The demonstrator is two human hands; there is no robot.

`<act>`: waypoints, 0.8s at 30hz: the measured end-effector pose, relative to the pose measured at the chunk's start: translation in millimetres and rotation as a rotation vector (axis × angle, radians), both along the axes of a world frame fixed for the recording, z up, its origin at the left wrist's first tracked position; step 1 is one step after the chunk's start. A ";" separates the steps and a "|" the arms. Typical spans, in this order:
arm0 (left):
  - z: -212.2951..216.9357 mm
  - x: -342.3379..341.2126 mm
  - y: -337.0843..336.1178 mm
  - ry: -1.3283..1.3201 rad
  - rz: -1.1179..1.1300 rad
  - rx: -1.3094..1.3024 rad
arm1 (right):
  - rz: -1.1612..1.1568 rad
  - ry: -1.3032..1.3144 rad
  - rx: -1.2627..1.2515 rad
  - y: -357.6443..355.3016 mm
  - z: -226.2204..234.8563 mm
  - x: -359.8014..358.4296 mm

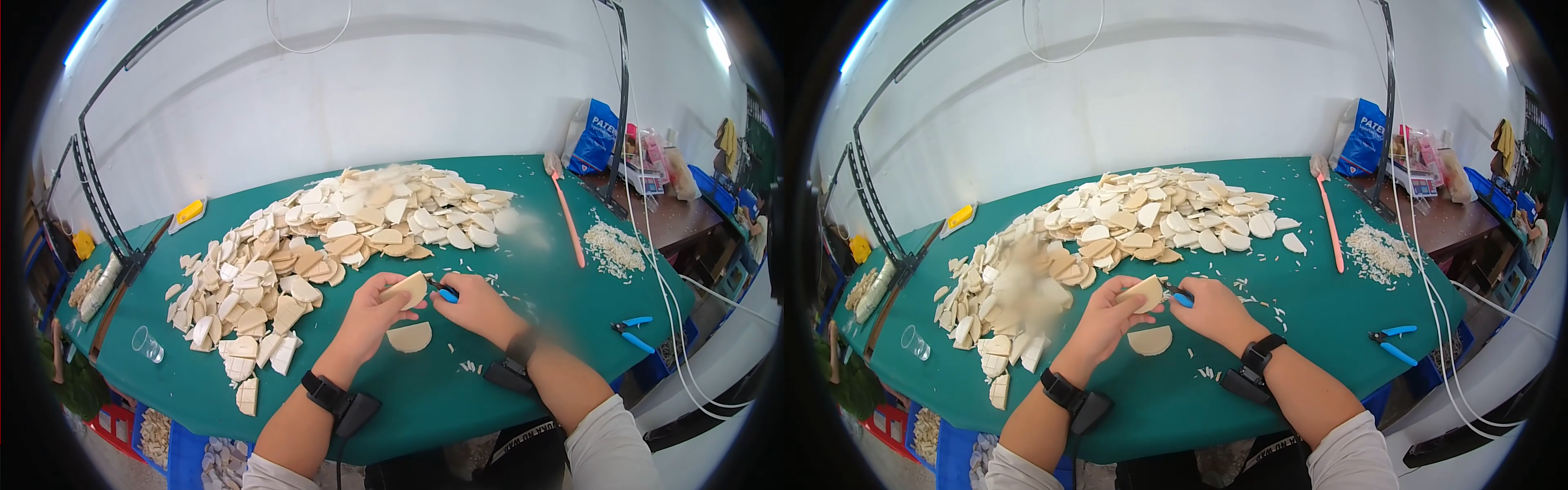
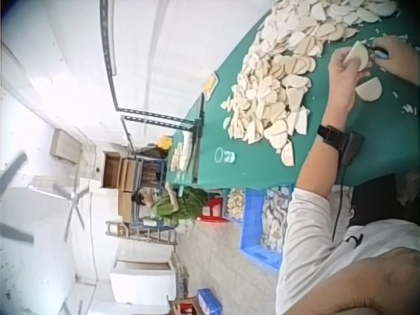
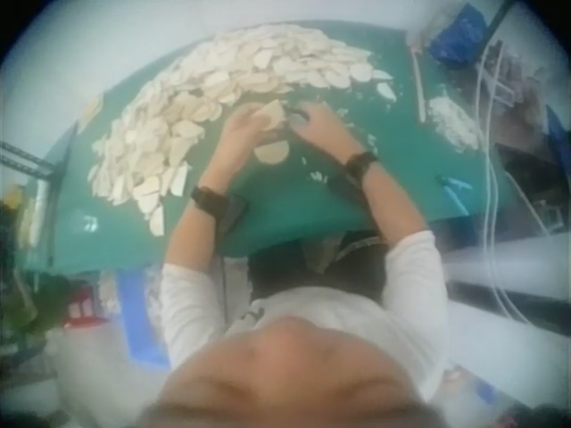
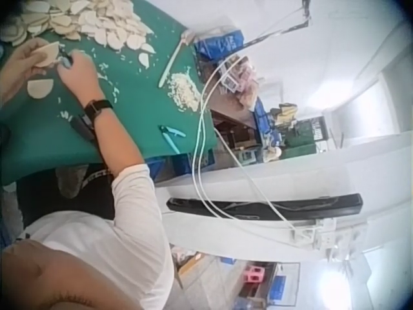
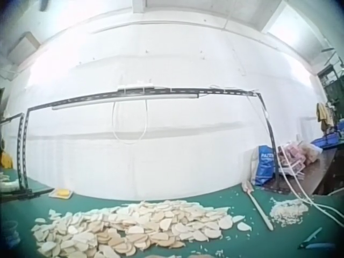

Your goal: Trimming small semi-circular white pieces with blue nippers on a workbench.

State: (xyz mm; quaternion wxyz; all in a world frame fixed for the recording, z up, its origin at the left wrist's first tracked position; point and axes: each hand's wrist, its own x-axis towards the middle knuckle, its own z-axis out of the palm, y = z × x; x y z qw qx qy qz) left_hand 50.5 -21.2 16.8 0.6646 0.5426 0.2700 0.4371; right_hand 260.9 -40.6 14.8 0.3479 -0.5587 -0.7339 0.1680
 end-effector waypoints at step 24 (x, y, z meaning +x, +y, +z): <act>0.8 -1.3 1.9 -0.015 0.009 -0.004 | -0.052 -0.034 0.020 -2.4 -0.7 -1.3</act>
